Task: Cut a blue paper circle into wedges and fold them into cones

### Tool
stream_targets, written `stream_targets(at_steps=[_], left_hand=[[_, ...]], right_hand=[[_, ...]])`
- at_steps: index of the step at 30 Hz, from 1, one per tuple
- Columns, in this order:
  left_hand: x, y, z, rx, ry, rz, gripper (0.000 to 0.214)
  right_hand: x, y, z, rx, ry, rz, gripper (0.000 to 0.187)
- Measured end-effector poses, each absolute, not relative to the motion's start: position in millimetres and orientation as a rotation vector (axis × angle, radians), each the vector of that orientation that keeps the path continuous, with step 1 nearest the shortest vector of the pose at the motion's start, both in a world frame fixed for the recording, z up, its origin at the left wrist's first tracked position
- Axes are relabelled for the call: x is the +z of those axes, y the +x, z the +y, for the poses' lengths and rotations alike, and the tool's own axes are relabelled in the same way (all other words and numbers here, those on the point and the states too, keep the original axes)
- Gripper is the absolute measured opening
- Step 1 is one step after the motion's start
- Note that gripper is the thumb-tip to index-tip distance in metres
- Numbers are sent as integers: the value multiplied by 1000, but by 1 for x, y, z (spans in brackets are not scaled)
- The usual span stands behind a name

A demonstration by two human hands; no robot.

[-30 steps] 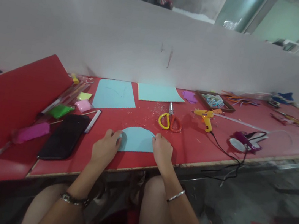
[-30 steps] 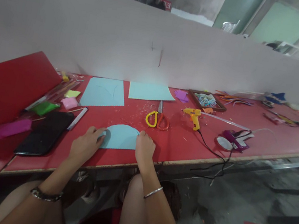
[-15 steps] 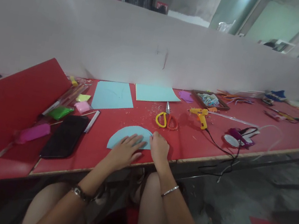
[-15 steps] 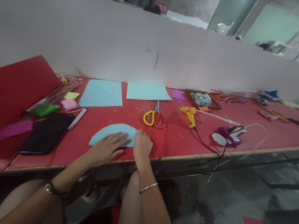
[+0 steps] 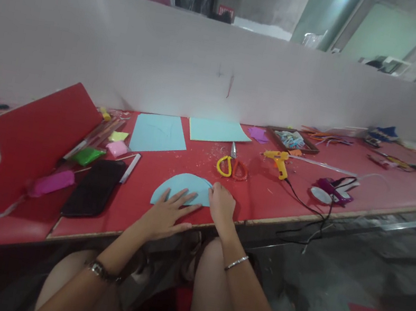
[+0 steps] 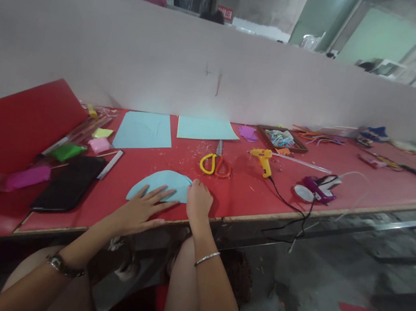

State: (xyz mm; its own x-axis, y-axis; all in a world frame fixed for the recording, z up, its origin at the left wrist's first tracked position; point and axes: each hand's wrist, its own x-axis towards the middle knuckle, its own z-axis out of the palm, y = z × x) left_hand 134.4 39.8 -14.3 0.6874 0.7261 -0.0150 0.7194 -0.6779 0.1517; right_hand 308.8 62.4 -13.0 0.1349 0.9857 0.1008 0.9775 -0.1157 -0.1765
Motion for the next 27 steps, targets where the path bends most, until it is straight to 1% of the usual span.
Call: stream_targets(at_steps=[6,15,19,21,23,25,27], left_hand=[[-14,129,36,94,2717,1232,55],[-15,66,16,104,2655,1468,51],[-14,55,12,87,2625,1531,50],[-15,55,12,101,2633,1523,51],[-18,55,13,128,2647,1506,51],[-20,55,15,138,2651,1504,51],[-20,53,17,133,2653,1507,50]], right_hand=[[-16,309,64,53,-2222,-1929,18],[-14,310,64,43,-2207,-1949,19],[-6,306,59,-22,-2166,-1962,23],[-3,297,50,-92,-2048,-2029,27],[-3,283,37,-144,-1752,-2229,30],[-7,268,25,-85,-1429,-2461,29],[-12,259,18,-51,-1290,-2534,30]])
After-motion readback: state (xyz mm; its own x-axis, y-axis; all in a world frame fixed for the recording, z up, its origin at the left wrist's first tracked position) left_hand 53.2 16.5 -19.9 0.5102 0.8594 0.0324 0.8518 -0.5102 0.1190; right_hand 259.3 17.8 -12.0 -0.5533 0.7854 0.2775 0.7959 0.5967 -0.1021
